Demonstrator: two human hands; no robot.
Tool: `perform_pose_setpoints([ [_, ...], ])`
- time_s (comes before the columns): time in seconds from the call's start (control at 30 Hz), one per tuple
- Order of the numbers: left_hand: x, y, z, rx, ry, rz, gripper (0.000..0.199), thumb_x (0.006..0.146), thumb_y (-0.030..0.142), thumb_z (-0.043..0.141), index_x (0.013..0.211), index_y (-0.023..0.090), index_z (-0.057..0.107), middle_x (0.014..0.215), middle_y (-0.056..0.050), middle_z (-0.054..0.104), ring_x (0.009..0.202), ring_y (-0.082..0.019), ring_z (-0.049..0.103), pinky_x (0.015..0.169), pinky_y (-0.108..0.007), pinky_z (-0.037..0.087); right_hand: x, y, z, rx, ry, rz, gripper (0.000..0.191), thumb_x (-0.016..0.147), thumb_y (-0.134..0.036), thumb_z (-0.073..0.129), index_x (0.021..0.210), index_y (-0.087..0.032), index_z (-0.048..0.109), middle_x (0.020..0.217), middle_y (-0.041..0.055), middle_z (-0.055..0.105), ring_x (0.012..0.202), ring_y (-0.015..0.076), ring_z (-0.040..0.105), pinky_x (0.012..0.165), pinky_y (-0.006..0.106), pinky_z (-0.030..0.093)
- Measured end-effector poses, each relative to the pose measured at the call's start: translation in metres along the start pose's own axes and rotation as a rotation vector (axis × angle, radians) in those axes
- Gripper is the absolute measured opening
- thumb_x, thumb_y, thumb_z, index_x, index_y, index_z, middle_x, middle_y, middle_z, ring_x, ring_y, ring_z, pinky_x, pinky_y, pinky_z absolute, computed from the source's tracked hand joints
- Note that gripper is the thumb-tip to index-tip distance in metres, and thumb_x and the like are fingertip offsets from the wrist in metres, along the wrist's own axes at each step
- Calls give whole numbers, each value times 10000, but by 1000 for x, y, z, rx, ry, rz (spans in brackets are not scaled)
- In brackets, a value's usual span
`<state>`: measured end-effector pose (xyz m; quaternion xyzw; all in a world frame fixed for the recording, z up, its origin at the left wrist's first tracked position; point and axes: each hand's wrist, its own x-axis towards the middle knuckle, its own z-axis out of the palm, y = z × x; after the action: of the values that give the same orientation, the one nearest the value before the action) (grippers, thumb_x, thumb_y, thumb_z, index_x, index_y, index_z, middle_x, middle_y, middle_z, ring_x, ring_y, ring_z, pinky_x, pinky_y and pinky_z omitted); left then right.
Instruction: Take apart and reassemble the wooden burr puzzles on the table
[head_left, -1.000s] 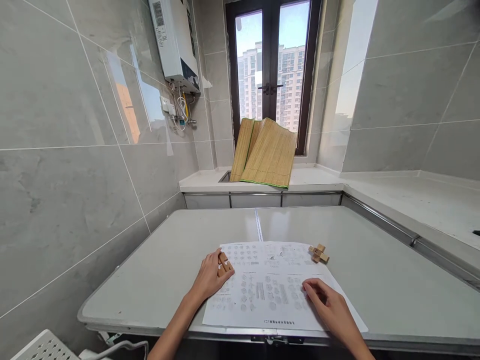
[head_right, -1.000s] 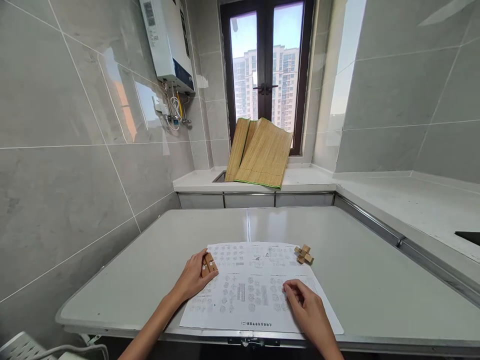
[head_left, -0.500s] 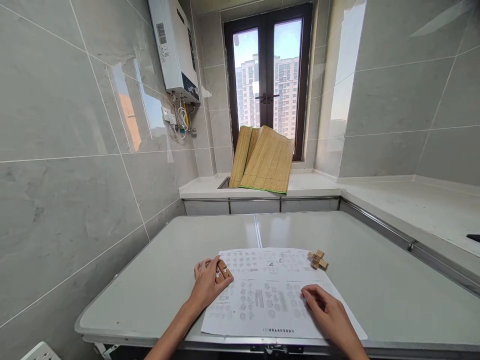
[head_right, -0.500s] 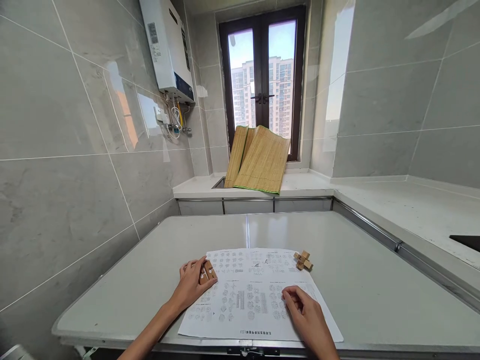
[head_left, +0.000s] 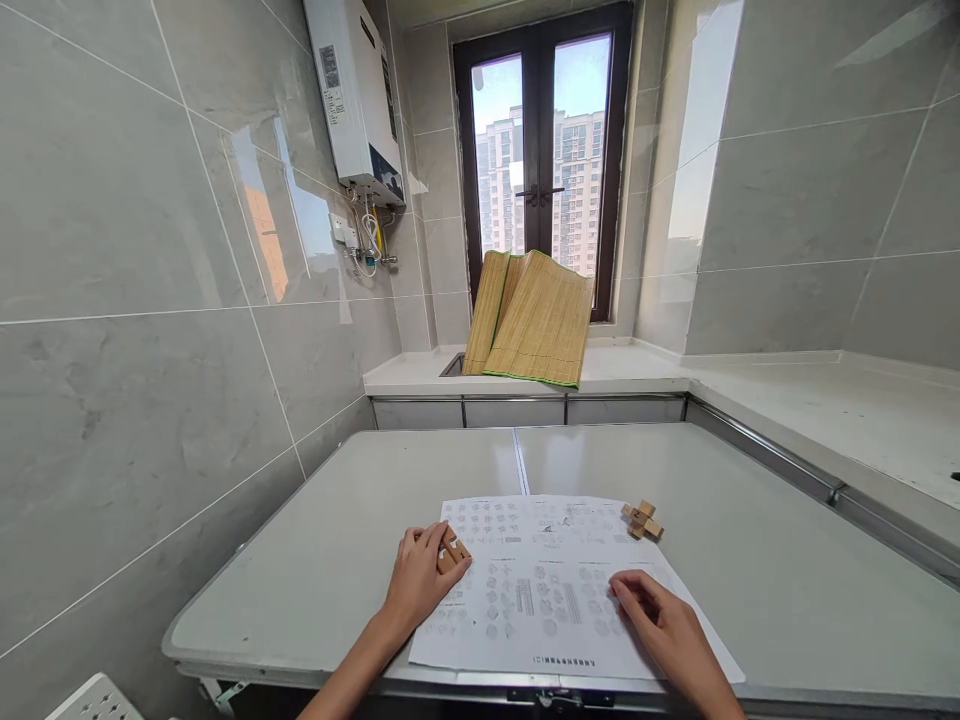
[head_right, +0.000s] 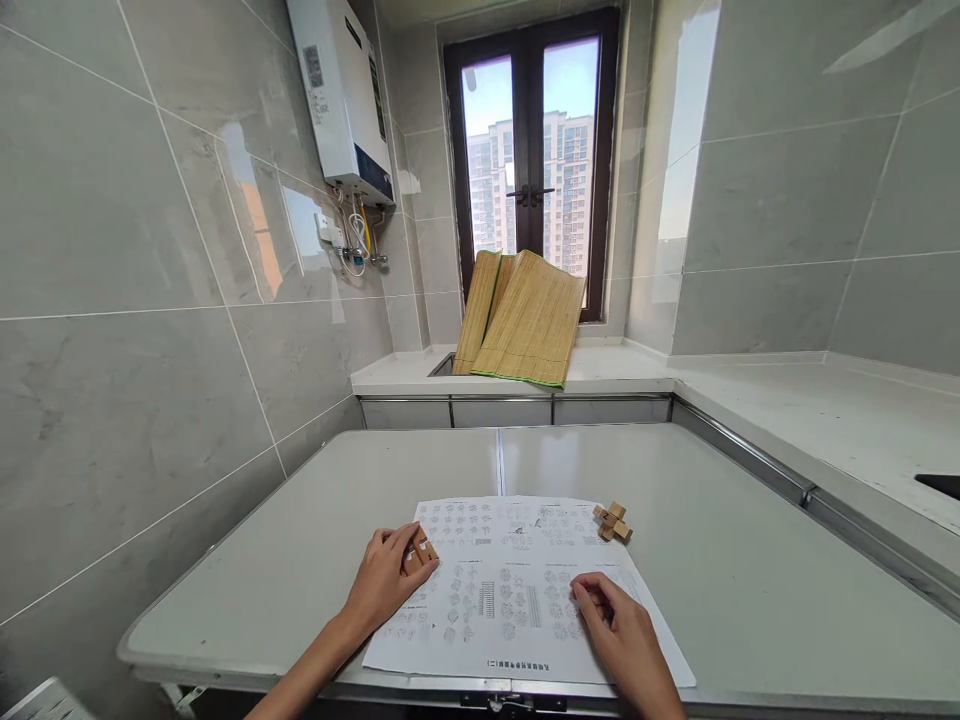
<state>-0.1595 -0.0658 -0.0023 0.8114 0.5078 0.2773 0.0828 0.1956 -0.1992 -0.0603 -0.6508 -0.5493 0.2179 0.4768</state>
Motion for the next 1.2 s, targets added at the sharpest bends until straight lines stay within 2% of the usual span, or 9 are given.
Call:
perform_pose_setpoints([
  [0.1,-2,2,-1,16,0,3,582,875,556,694,1354,234,613,1280,-100,706,1157,-341,574,1024,-520,453,0,2,1,3,-3,-6,466,927,-652,528,913,-232,729,833,56,763,740,231,684,656,284,511],
  [0.27,-1,0,-4,17,-37,23,593,873,547,705,1376,252,599,1309,-102,696,1234,-372,555,1062,-560,432,1,1,1,14,29,-13,473,910,-669,542,893,-235,731,809,55,761,715,237,683,640,291,515],
  [0.4,3,7,-6,-64,-86,79,660,838,548,743,1417,277,577,1304,-105,678,1264,-365,549,1044,-533,477,1,0,2,6,13,-19,457,922,-650,532,895,-238,726,802,49,751,721,233,676,653,292,514],
  [0.57,7,48,7,-232,-260,243,812,772,565,809,1480,275,534,1357,-121,630,1286,-363,526,1039,-498,500,1,-3,2,26,12,-15,451,916,-643,546,889,-232,732,830,55,764,737,234,685,659,289,518],
  [0.7,9,88,32,-307,-368,352,884,735,597,841,1496,283,518,1287,-119,653,1282,-370,506,1037,-496,492,1,-5,0,36,-1,-6,478,920,-669,536,903,-230,723,845,57,770,753,239,698,680,296,522],
  [0.83,10,108,55,-353,-419,420,969,710,671,834,1525,276,490,1356,-146,622,1307,-393,491,1037,-515,488,0,-7,-2,22,-19,-19,477,939,-662,527,921,-227,721,852,55,770,760,242,696,682,300,518],
  [0.97,11,106,62,-376,-421,488,1044,708,703,822,1576,289,415,1476,-172,538,1347,-394,491,1112,-553,433,-2,-9,-3,1,-25,-50,453,968,-626,518,939,-223,722,862,53,761,770,238,683,688,300,514],
  [1.1,14,90,55,-377,-391,493,1205,587,712,887,1591,277,382,1518,-189,488,1397,-415,441,1162,-584,385,-5,-14,-3,-42,-99,-92,406,971,-589,546,1014,-230,732,901,54,748,746,220,654,686,298,518],
  [1.2,14,75,47,-391,-417,420,1223,576,682,905,1599,287,364,1449,-171,542,1362,-394,478,1137,-580,415,-6,-18,-3,-84,-191,-169,368,921,-551,645,1123,-256,728,1113,77,732,955,249,680,834,315,549],
])
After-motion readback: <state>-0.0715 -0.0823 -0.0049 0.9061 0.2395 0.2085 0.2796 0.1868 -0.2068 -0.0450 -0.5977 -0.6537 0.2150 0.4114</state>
